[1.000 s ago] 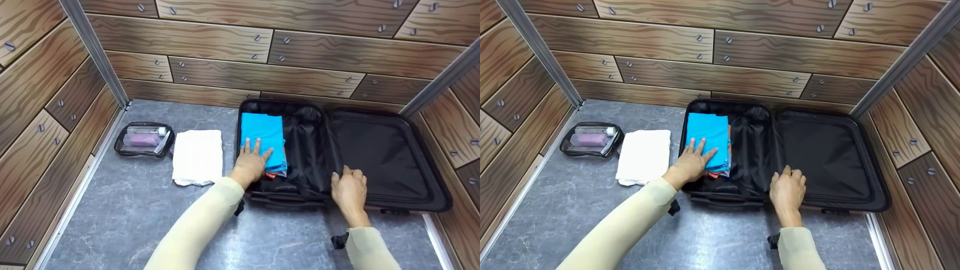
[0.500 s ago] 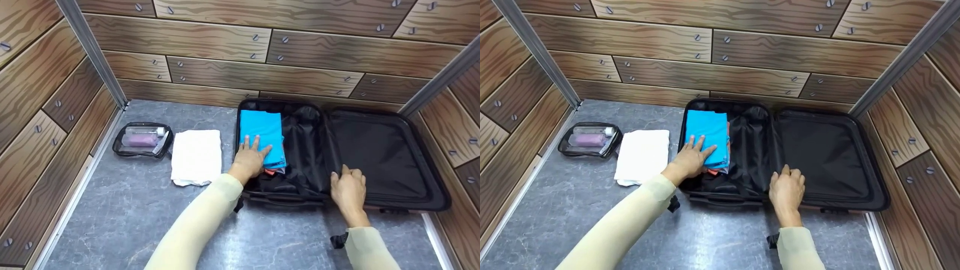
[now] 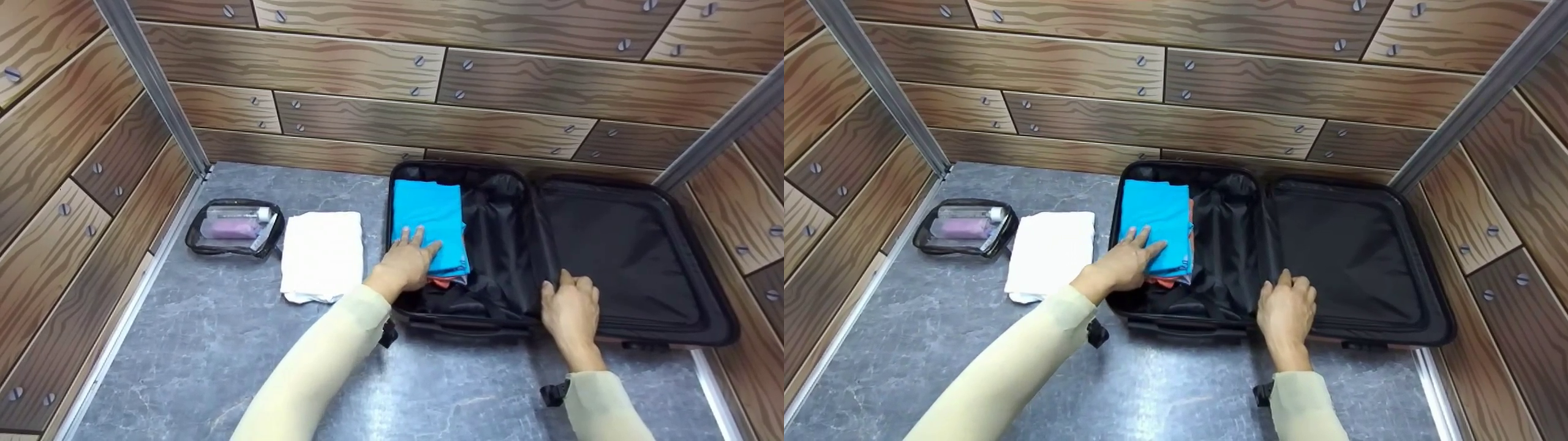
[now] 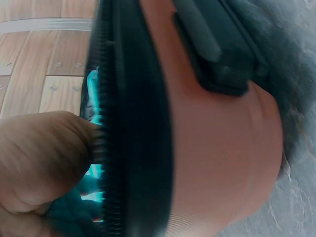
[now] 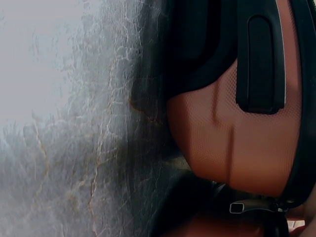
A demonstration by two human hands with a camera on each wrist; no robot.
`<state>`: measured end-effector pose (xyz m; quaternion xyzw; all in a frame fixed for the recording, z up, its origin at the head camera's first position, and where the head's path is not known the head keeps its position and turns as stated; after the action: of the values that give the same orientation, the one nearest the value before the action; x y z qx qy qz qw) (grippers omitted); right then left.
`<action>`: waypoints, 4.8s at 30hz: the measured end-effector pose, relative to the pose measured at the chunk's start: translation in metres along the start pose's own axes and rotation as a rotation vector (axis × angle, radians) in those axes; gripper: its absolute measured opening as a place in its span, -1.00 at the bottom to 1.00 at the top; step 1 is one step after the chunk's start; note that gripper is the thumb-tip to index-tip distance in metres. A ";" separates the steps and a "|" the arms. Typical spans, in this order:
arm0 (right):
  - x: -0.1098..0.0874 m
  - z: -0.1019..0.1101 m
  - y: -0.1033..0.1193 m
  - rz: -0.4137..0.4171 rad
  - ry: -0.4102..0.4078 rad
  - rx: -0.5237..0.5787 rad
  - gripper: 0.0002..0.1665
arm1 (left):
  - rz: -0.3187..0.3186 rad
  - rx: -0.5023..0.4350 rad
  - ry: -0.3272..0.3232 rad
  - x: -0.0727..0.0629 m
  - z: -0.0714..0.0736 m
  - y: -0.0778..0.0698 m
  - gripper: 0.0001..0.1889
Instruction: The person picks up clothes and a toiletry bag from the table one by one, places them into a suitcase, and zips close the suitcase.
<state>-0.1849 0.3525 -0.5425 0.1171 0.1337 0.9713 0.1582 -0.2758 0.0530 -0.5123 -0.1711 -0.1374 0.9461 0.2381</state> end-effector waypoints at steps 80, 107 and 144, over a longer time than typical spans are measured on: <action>0.000 -0.001 0.000 -0.001 -0.011 0.008 -0.34 | 0.671 -0.578 -0.395 -0.102 -0.012 0.217 -0.46; -0.001 -0.001 0.001 0.001 -0.003 0.001 -0.34 | 0.590 -0.618 -0.420 -0.074 -0.033 0.243 -0.42; 0.000 0.001 0.002 0.000 -0.004 0.000 -0.35 | 0.328 -0.534 -0.704 -0.101 0.091 0.093 -0.57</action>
<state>-0.1855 0.3513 -0.5415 0.1191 0.1333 0.9710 0.1584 -0.2647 -0.0925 -0.4357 0.0853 -0.4194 0.9034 -0.0280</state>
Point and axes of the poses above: each hand's wrist, its own x-axis towards the middle knuckle, its own z-axis out of the back of the hand, y = z × x, the point moved 2 cm from there along x, towards the middle knuckle, and after that the axes turned 8 degrees about -x, right-handed, at the moved point
